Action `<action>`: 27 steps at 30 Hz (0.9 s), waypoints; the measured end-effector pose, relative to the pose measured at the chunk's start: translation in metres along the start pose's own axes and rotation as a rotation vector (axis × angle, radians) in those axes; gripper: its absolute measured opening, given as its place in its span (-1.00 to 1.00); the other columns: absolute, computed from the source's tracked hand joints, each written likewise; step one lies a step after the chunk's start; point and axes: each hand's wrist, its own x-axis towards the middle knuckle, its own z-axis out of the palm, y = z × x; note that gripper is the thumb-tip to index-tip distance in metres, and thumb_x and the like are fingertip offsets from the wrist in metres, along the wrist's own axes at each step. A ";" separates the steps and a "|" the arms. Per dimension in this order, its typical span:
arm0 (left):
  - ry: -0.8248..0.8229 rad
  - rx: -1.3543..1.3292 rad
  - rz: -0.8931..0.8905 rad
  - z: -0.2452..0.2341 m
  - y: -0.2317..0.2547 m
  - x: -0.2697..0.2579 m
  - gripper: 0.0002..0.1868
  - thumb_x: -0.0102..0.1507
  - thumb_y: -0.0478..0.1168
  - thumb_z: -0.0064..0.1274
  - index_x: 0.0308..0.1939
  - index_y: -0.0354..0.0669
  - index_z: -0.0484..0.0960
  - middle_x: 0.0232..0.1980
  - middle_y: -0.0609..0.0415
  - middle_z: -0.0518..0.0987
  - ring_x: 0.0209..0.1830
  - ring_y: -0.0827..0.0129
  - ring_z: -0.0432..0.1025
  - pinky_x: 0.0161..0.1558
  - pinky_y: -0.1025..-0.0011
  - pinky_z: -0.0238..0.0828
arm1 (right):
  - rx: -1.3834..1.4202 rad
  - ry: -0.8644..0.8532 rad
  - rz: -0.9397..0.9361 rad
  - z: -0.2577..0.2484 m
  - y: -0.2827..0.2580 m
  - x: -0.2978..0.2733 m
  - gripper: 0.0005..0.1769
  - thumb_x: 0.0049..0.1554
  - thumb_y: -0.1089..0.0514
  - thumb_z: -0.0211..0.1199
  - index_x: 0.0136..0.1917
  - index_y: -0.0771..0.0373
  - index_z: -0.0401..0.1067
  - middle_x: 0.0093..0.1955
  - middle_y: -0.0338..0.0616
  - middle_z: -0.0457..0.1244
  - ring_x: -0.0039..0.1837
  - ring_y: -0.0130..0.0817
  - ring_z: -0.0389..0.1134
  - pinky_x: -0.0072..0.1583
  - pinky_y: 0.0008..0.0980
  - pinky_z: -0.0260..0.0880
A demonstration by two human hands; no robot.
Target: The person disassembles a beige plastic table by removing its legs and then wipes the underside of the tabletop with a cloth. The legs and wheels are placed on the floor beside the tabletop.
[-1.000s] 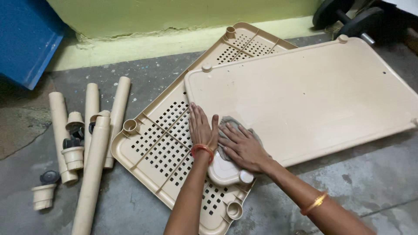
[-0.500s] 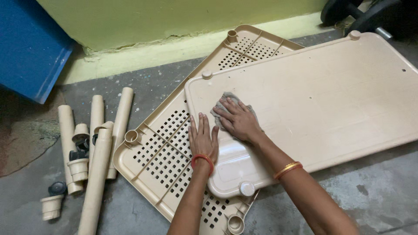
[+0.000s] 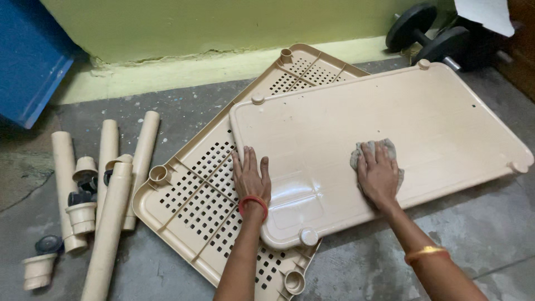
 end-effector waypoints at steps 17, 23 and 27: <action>0.319 -0.457 0.023 0.007 -0.014 -0.011 0.15 0.36 0.49 -0.46 0.57 -0.54 -0.21 0.66 -0.42 -0.17 0.70 -0.14 -0.24 0.61 0.04 -0.36 | 0.291 -0.330 -0.876 0.030 -0.227 0.016 -0.41 0.30 -0.15 -0.10 0.55 -0.05 0.22 0.68 -0.11 -0.08 0.70 -0.16 -0.17 0.61 0.03 -0.25; 0.302 -0.424 -0.038 0.004 -0.014 -0.009 0.03 0.40 0.39 -0.53 0.56 -0.53 -0.17 0.66 -0.42 -0.13 0.69 -0.15 -0.22 0.61 0.01 -0.36 | 0.279 -0.286 -0.941 0.080 -0.252 0.095 -0.48 0.35 -0.13 -0.15 0.51 -0.08 0.25 0.68 -0.16 -0.05 0.68 -0.24 -0.14 0.59 -0.01 -0.24; 0.284 -0.443 -0.065 0.002 -0.011 -0.011 -0.02 0.41 0.35 -0.55 0.57 -0.50 -0.15 0.64 -0.41 -0.08 0.68 -0.15 -0.19 0.60 0.00 -0.34 | 0.170 -0.250 -0.795 0.112 -0.265 0.133 -0.45 0.36 -0.18 -0.19 0.57 -0.19 0.20 0.67 -0.20 -0.05 0.68 -0.26 -0.13 0.63 -0.12 -0.20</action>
